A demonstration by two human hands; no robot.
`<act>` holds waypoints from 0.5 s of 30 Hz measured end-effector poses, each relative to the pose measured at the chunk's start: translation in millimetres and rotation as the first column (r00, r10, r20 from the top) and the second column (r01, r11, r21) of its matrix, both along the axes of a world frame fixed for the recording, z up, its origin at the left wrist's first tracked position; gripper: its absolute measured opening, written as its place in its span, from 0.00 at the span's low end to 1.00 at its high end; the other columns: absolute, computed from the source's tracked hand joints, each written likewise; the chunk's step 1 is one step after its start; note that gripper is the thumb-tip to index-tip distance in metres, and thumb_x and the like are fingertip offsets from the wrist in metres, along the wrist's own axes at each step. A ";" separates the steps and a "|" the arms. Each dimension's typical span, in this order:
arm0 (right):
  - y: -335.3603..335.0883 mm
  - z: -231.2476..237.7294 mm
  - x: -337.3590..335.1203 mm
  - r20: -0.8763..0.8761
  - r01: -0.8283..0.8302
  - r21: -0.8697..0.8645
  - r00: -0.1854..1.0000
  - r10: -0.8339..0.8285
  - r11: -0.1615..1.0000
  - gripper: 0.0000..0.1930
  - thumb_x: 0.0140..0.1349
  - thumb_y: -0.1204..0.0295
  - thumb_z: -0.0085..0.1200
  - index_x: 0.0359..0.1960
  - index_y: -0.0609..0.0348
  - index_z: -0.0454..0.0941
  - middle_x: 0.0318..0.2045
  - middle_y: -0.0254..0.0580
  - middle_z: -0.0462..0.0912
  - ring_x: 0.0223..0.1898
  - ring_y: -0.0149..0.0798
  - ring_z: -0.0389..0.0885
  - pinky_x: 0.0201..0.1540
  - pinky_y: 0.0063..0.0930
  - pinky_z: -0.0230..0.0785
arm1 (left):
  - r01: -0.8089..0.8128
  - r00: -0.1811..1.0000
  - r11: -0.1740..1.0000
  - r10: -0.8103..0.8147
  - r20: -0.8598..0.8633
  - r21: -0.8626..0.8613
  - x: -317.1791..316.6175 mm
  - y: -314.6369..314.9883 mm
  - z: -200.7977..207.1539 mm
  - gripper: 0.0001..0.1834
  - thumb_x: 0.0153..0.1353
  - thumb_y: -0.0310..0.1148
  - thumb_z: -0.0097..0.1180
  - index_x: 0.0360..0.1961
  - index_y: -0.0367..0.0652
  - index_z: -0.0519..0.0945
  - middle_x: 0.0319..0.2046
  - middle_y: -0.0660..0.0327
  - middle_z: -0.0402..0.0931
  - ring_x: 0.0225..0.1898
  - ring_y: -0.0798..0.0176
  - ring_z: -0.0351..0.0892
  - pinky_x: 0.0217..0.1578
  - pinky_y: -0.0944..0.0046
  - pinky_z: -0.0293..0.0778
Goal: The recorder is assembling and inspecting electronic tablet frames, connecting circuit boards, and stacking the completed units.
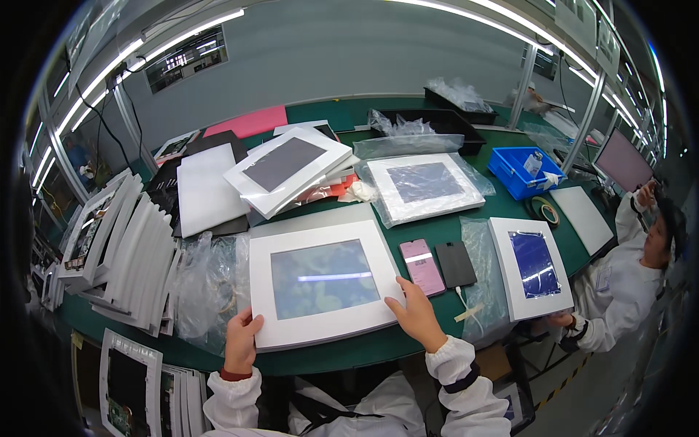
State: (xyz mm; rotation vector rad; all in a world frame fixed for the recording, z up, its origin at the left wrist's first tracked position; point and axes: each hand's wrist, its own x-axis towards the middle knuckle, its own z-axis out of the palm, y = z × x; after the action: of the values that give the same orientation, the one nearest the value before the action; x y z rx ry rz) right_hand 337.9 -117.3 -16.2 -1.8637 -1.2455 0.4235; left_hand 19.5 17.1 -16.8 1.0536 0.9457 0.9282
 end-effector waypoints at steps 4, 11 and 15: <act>18.3 2.7 16.1 -0.029 0.005 -0.078 1.000 -0.007 0.997 0.29 0.57 0.63 0.57 0.55 0.70 0.65 0.45 0.59 0.76 0.47 0.53 0.75 0.51 0.37 0.66 | 0.078 0.968 0.997 -0.073 -0.241 0.009 -5.2 8.8 -9.7 0.26 0.56 0.24 0.54 0.56 0.26 0.66 0.46 0.51 0.75 0.43 0.63 0.76 0.44 0.67 0.72; 56.0 1.1 43.9 -0.007 -0.040 -0.355 0.999 0.041 0.934 0.27 0.58 0.56 0.54 0.44 0.75 0.74 0.34 0.53 0.79 0.35 0.42 0.78 0.37 0.31 0.70 | 0.045 0.886 0.951 0.104 -0.452 0.306 -12.9 20.5 -33.7 0.30 0.51 0.26 0.57 0.55 0.24 0.65 0.39 0.46 0.77 0.37 0.58 0.80 0.38 0.65 0.75; 70.1 6.3 41.5 -0.228 -0.115 -0.508 0.974 -0.004 0.854 0.34 0.58 0.51 0.52 0.45 0.81 0.71 0.39 0.61 0.78 0.41 0.51 0.79 0.42 0.35 0.70 | 0.180 0.857 0.938 -0.001 -0.515 0.296 -17.7 25.6 -26.2 0.23 0.50 0.26 0.57 0.48 0.29 0.74 0.37 0.48 0.79 0.36 0.59 0.81 0.36 0.64 0.75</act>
State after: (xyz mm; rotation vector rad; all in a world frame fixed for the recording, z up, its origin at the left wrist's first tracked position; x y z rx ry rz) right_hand 379.4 -47.3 -10.0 -2.1492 -1.1019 1.0601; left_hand 1.9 42.7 -43.0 1.6801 1.1800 0.7542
